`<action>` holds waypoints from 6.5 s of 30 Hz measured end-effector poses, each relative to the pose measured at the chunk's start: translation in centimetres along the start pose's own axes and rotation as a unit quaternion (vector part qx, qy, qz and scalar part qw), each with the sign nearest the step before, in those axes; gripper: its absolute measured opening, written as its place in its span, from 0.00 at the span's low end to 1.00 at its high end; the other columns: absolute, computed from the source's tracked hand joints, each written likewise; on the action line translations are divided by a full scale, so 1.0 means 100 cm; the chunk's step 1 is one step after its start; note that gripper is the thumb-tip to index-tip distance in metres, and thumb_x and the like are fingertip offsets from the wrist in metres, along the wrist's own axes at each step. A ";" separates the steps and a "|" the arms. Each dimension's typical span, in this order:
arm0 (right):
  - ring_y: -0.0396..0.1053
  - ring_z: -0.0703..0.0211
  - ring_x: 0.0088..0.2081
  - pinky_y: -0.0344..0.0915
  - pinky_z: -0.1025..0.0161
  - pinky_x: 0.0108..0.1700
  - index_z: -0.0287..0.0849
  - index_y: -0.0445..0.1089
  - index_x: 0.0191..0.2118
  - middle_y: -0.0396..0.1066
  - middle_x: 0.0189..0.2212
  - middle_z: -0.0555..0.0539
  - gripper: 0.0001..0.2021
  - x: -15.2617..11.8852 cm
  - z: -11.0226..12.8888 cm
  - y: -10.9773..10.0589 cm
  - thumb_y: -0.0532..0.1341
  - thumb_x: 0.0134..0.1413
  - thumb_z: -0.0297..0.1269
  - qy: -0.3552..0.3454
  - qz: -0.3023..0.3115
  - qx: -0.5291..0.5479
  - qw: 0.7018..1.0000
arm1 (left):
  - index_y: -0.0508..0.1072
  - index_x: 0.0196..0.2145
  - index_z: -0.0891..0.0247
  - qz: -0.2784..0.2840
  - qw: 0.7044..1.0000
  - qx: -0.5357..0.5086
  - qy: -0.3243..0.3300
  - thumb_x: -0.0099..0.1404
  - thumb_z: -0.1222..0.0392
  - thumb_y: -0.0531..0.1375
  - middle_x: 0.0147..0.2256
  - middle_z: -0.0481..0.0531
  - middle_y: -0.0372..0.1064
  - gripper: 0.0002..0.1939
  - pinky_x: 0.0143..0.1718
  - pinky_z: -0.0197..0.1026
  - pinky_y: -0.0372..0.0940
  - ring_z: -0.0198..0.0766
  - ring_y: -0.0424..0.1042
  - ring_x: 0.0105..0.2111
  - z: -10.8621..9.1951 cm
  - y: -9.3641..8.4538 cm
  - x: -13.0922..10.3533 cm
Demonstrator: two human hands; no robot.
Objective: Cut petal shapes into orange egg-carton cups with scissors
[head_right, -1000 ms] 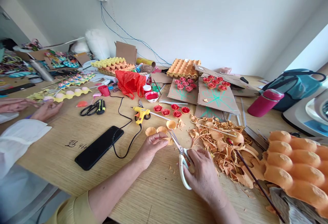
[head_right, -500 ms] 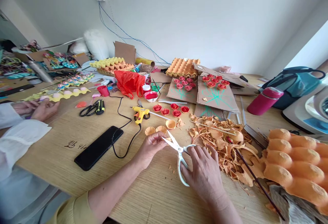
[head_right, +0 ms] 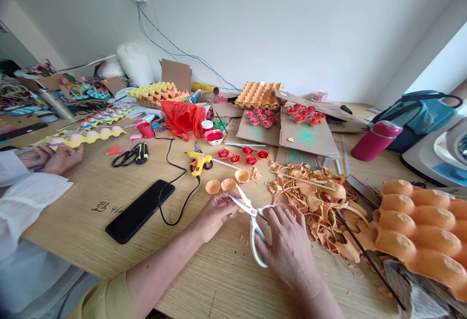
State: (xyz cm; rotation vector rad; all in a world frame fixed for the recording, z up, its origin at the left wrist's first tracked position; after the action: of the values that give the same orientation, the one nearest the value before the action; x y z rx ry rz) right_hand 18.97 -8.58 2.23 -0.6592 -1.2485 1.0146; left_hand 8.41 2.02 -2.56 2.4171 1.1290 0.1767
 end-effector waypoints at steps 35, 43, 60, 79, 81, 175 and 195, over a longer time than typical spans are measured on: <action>0.60 0.58 0.27 0.57 0.50 0.49 0.46 0.56 0.30 0.61 0.24 0.54 0.10 -0.003 0.008 -0.003 0.59 0.58 0.38 -0.049 0.005 0.058 0.997 | 0.80 0.34 0.62 0.097 0.992 0.058 0.051 0.58 0.56 0.69 0.34 0.50 0.75 0.09 0.46 0.40 0.63 0.37 0.72 0.38 -0.019 0.018 -0.007; 0.60 0.58 0.27 0.56 0.50 0.50 0.45 0.58 0.31 0.61 0.25 0.53 0.10 -0.005 0.009 -0.001 0.59 0.60 0.40 -0.058 0.019 0.055 0.997 | 0.79 0.33 0.63 0.112 0.982 0.130 0.075 0.59 0.54 0.68 0.32 0.50 0.74 0.09 0.45 0.41 0.64 0.37 0.71 0.36 -0.036 0.023 -0.010; 0.63 0.60 0.25 0.57 0.53 0.50 0.45 0.61 0.30 0.64 0.23 0.54 0.08 -0.005 0.010 -0.001 0.58 0.60 0.36 -0.064 0.025 0.066 0.995 | 0.77 0.29 0.62 0.066 0.935 0.309 0.159 0.59 0.64 0.65 0.32 0.51 0.68 0.01 0.38 0.38 0.62 0.35 0.67 0.35 -0.052 0.012 -0.010; 0.63 0.59 0.26 0.62 0.62 0.30 0.44 0.67 0.30 0.65 0.23 0.51 0.15 -0.008 -0.035 0.009 0.56 0.64 0.47 0.146 0.009 0.234 0.961 | 0.71 0.32 0.64 0.062 0.993 0.099 -0.007 0.54 0.51 0.70 0.27 0.45 0.64 0.16 0.34 0.37 0.55 0.30 0.60 0.28 -0.020 0.001 -0.002; 0.65 0.58 0.28 0.63 0.63 0.31 0.44 0.69 0.34 0.67 0.25 0.51 0.14 -0.009 -0.040 0.012 0.57 0.63 0.49 0.174 0.016 0.294 0.940 | 0.71 0.31 0.64 0.061 0.996 0.057 -0.031 0.52 0.51 0.71 0.26 0.44 0.64 0.17 0.32 0.36 0.54 0.29 0.59 0.26 -0.014 -0.001 -0.002; 0.66 0.52 0.33 0.59 0.46 0.52 0.47 0.58 0.37 0.65 0.30 0.50 0.07 -0.001 0.002 0.017 0.60 0.56 0.35 0.001 0.029 0.143 0.989 | 0.72 0.32 0.66 0.023 0.981 -0.180 -0.072 0.49 0.59 0.75 0.25 0.43 0.59 0.18 0.30 0.34 0.53 0.27 0.56 0.26 0.024 0.018 -0.006; 0.65 0.48 0.39 0.65 0.52 0.46 0.47 0.61 0.34 0.68 0.32 0.47 0.09 0.000 0.006 0.022 0.57 0.61 0.45 0.015 0.060 0.320 0.945 | 0.72 0.30 0.66 0.061 0.980 -0.175 -0.072 0.51 0.59 0.73 0.27 0.46 0.62 0.15 0.33 0.36 0.53 0.30 0.58 0.28 0.021 0.026 -0.009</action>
State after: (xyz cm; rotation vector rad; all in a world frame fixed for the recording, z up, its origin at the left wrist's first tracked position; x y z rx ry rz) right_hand 17.79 -7.66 0.46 -0.2383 -0.7821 1.4151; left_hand 10.23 -0.84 -3.13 2.1459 0.8085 0.2169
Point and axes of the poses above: each hand's wrist, its own x-axis towards the middle knuckle, its own y-axis out of the palm, z = x × y, the point moved 9 cm from there along x, towards the middle knuckle
